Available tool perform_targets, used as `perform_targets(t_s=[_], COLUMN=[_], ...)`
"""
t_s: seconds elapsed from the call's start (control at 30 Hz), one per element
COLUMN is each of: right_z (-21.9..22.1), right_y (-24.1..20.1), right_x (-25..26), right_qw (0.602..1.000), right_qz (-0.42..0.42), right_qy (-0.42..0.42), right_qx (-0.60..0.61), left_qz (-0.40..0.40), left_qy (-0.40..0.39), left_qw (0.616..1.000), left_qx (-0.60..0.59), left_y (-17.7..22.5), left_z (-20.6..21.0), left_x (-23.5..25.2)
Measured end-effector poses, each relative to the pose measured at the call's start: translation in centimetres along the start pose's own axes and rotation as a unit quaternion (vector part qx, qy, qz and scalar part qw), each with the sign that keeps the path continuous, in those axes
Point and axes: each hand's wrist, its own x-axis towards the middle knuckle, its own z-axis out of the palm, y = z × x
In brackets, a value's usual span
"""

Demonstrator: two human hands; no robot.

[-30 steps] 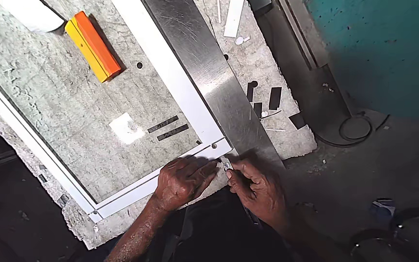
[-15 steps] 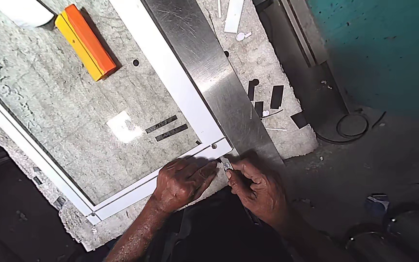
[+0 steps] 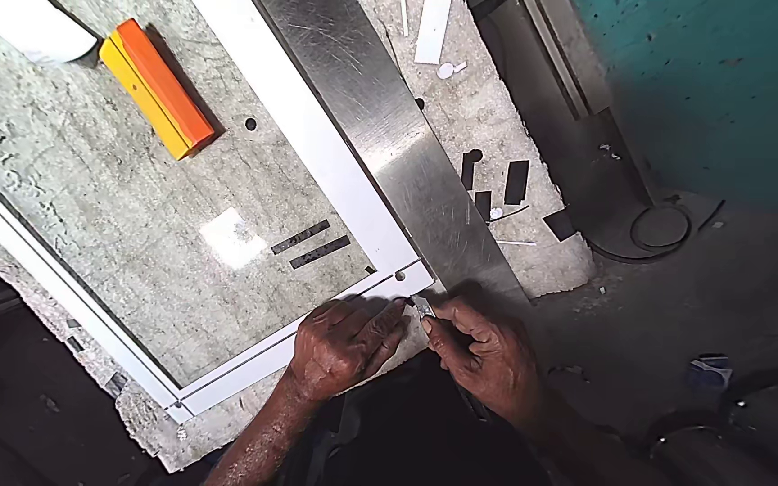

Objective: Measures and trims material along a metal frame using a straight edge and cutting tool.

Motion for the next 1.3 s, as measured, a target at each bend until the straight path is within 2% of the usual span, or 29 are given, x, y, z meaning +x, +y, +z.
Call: perform_targets(t_s=[1.03, 1.3], right_z=[-0.13, -0.01], right_y=[0.23, 0.06], right_x=[0.04, -0.10], right_qw=[0.999, 0.998], right_qz=[0.002, 0.026], right_qy=[0.002, -0.003], right_qx=[0.047, 0.057], left_qz=[-0.001, 0.003], left_qy=[0.004, 0.004], left_qw=[1.000, 1.000], left_qx=[-0.001, -0.002], left_y=[-0.11, -0.14], left_z=[0.00, 0.06], left_x=[0.01, 0.00])
